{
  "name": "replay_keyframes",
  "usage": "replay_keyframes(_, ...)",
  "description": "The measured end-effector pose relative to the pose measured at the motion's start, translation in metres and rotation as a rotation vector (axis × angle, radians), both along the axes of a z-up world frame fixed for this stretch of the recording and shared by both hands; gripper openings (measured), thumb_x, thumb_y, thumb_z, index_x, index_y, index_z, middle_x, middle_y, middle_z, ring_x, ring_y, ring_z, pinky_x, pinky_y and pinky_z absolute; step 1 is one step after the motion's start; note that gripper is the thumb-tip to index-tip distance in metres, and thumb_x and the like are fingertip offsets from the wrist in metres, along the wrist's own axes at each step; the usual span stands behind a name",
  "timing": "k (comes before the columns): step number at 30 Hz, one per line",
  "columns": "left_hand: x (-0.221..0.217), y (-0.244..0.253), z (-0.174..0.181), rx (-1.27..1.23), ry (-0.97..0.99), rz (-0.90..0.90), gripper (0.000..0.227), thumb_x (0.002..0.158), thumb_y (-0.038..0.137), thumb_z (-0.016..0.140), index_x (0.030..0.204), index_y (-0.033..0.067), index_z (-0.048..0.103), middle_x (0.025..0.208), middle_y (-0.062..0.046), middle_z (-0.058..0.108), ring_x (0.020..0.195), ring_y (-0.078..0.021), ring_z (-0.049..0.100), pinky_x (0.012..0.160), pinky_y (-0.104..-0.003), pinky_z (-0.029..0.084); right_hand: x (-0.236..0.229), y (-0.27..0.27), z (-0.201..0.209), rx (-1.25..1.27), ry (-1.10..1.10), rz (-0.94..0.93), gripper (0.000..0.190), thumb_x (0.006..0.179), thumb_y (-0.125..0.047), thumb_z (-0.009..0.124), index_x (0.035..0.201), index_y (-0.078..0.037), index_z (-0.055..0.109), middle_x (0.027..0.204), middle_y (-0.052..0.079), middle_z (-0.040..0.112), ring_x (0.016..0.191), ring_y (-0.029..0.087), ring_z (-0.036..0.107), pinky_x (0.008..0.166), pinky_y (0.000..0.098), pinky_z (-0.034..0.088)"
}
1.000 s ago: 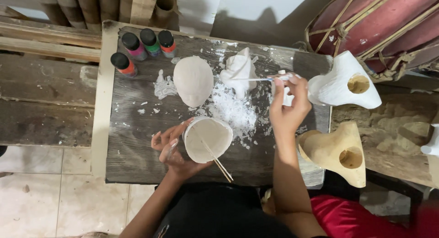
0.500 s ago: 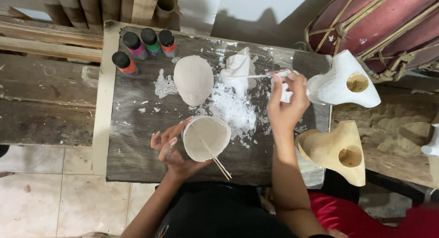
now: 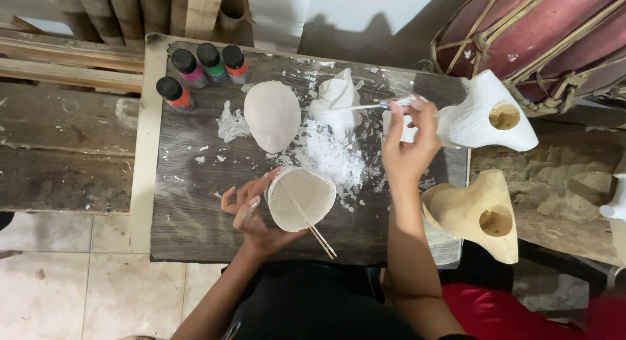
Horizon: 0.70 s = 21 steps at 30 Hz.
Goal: Assembling molded toy parts by applying plaster or adhesive and fitting them together
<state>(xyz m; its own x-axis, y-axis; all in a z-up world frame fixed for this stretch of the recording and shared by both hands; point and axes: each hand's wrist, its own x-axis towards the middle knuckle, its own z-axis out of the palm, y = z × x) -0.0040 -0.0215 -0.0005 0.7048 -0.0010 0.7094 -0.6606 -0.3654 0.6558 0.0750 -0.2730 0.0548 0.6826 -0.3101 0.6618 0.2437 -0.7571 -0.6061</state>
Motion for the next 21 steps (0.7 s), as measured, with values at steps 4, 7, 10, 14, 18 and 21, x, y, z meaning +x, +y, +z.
replay_keyframes(4, 0.001, 0.0, -0.005, -0.002, -0.012, 0.005, 0.105, 0.071, 0.049, 0.093, 0.137, 0.021, 0.017, 0.126, -0.024, 0.067, 0.115, -0.0368, 0.057, 0.112, -0.058, 0.009, -0.007, -0.011, 0.01, 0.005, -0.005, -0.034, 0.014, 0.105, -0.007, 0.071, 0.109, -0.003, 0.059, 0.091, 0.015, 0.076, 0.082, 0.029, 0.074, 0.078, 0.0351, 0.052)
replay_keyframes(7, 0.0, -0.001, -0.004, -0.02, -0.003, 0.014, 0.105, 0.07, 0.049, 0.093, 0.138, 0.0191, 0.018, 0.125, -0.026, 0.067, 0.114, -0.0372, 0.056, 0.114, -0.057, 0.007, -0.008, -0.015, 0.007, 0.01, -0.025, -0.076, 0.016, 0.107, -0.011, 0.072, 0.11, -0.004, 0.057, 0.09, 0.013, 0.075, 0.078, 0.026, 0.069, 0.076, 0.0327, 0.051)
replay_keyframes(10, 0.0, -0.002, -0.003, -0.034, 0.024, 0.0, 0.108, 0.068, 0.046, 0.096, 0.138, 0.0201, 0.018, 0.127, -0.023, 0.067, 0.115, -0.0359, 0.056, 0.111, -0.06, 0.009, -0.002, -0.014, 0.002, 0.006, -0.019, -0.036, 0.016, 0.105, -0.008, 0.072, 0.109, -0.005, 0.057, 0.09, 0.013, 0.076, 0.077, 0.024, 0.068, 0.075, 0.0348, 0.049)
replay_keyframes(14, 0.0, -0.001, -0.008, -0.021, 0.011, 0.014, 0.104, 0.07, 0.05, 0.093, 0.137, 0.0201, 0.019, 0.126, -0.024, 0.067, 0.115, -0.0367, 0.056, 0.11, -0.06, 0.009, -0.001, -0.014, 0.009, -0.039, -0.017, -0.053, 0.015, 0.106, -0.008, 0.071, 0.109, -0.004, 0.057, 0.09, 0.015, 0.078, 0.075, 0.028, 0.067, 0.073, 0.0357, 0.049)
replay_keyframes(18, 0.002, 0.0, -0.01, -0.042, -0.002, 0.002, 0.106, 0.069, 0.049, 0.094, 0.137, 0.0191, 0.019, 0.125, -0.024, 0.067, 0.116, -0.037, 0.058, 0.11, -0.059, 0.01, 0.006, -0.01, 0.017, -0.076, -0.048, -0.027, 0.015, 0.106, -0.008, 0.072, 0.107, -0.004, 0.058, 0.09, 0.012, 0.078, 0.075, 0.028, 0.068, 0.071, 0.0334, 0.051)
replay_keyframes(21, 0.002, 0.0, -0.007, -0.047, 0.0, -0.006, 0.105, 0.069, 0.046, 0.094, 0.138, 0.0198, 0.02, 0.125, -0.025, 0.068, 0.116, -0.0373, 0.058, 0.111, -0.058, 0.01, 0.005, -0.012, 0.019, -0.114, -0.04, -0.003, 0.015, 0.105, -0.008, 0.073, 0.107, -0.002, 0.059, 0.091, 0.014, 0.076, 0.077, 0.033, 0.069, 0.071, 0.0352, 0.051)
